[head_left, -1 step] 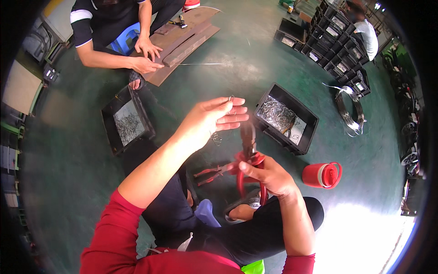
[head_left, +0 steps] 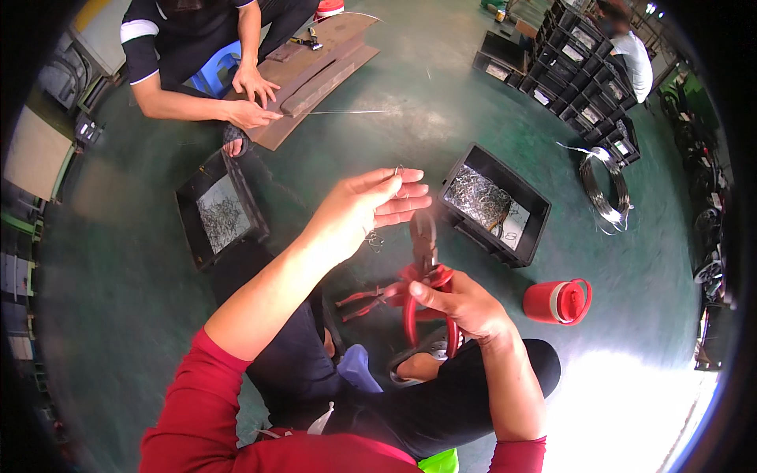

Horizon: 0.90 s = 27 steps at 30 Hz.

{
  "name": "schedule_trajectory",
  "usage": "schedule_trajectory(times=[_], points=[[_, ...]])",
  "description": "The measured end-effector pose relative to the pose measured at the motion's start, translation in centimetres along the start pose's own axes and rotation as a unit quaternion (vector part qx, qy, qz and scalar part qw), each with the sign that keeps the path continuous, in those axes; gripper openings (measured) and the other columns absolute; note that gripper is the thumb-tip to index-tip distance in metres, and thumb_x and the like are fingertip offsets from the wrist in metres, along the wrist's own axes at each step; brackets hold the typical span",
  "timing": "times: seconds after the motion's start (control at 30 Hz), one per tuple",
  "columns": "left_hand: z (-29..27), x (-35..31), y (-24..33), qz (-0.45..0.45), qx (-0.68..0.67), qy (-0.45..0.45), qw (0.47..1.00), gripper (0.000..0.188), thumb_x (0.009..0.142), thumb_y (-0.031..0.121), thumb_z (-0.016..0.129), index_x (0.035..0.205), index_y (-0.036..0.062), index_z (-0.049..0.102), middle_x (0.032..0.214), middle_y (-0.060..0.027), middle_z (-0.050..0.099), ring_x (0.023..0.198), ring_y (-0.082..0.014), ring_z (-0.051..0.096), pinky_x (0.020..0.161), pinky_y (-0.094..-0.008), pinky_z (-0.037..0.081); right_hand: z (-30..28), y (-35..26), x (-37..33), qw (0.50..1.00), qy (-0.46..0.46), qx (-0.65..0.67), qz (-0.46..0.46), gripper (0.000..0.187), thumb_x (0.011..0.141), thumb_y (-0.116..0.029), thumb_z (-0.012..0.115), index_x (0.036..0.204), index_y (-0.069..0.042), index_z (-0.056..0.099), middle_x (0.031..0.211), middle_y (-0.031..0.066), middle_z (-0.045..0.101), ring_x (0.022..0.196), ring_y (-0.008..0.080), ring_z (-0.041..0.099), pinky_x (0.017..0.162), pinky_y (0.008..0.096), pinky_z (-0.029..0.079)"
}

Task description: The person sits on a low stool and repeatedly picks up small metal wire pieces from the floor. Using red-handled pliers, they bend each piece into a loop and place it into a black plastic bin. A coworker works on a wooden board in the background.

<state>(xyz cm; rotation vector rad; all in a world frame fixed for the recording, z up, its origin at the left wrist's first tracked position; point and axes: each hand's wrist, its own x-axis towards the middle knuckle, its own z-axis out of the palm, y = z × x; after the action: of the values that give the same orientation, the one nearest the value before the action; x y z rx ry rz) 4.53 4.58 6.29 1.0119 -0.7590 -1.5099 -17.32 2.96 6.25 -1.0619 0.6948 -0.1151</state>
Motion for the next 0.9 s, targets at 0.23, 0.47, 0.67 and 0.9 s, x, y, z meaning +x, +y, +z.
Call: schedule_trajectory(times=[0.23, 0.47, 0.67, 0.9], points=[[0.9, 0.2, -0.6, 0.085, -0.039, -0.058, 0.994, 0.037, 0.102, 0.024, 0.048, 0.131, 0.0009, 0.054, 0.127, -0.0142, 0.061, 0.125, -0.0295, 0.054, 0.106, -0.0410, 0.043, 0.5, -1.6, 0.0, 0.981, -0.105, 0.160, 0.040, 0.064, 0.092, -0.041, 0.064, 0.134, 0.003, 0.041, 0.121, 0.0181, 0.062, 0.111, 0.0281, 0.061, 0.096, 0.0441, 0.050], [0.6, -0.2, -0.3, 0.094, -0.011, -0.081, 0.992, 0.039, 0.101, 0.022, 0.049, 0.133, -0.0003, 0.051, 0.132, -0.0153, 0.057, 0.128, -0.0298, 0.052, 0.107, -0.0424, 0.042, -0.1, -1.1, 0.1, 0.999, -0.039, 0.029, -0.015, 0.047, 0.093, -0.041, 0.064, 0.111, 0.003, 0.059, 0.102, 0.0158, 0.070, 0.096, 0.0220, 0.068, 0.083, 0.0337, 0.053], [-1.3, -0.1, 1.5, 0.069, 0.097, -0.035, 0.992, 0.044, 0.101, 0.030, 0.047, 0.130, -0.0028, 0.055, 0.119, -0.0150, 0.064, 0.106, -0.0248, 0.064, 0.094, -0.0387, 0.050, -0.2, -0.4, -0.5, 0.903, 0.276, -0.320, -0.082, 0.033, 0.088, -0.026, 0.070, 0.105, 0.000, 0.059, 0.087, 0.0202, 0.069, 0.087, 0.0339, 0.068, 0.075, 0.0409, 0.050], [-0.7, -0.7, 1.2, 0.030, 0.249, -0.024, 0.968, 0.024, 0.096, 0.013, 0.061, 0.111, -0.0039, 0.068, 0.086, -0.0100, 0.070, 0.076, -0.0124, 0.066, 0.073, -0.0263, 0.054, -0.3, 0.3, -0.3, 0.848, 0.329, -0.400, -0.116, 0.027, 0.087, -0.017, 0.072, 0.101, 0.000, 0.056, 0.081, 0.0163, 0.066, 0.076, 0.0271, 0.066, 0.072, 0.0357, 0.049]])
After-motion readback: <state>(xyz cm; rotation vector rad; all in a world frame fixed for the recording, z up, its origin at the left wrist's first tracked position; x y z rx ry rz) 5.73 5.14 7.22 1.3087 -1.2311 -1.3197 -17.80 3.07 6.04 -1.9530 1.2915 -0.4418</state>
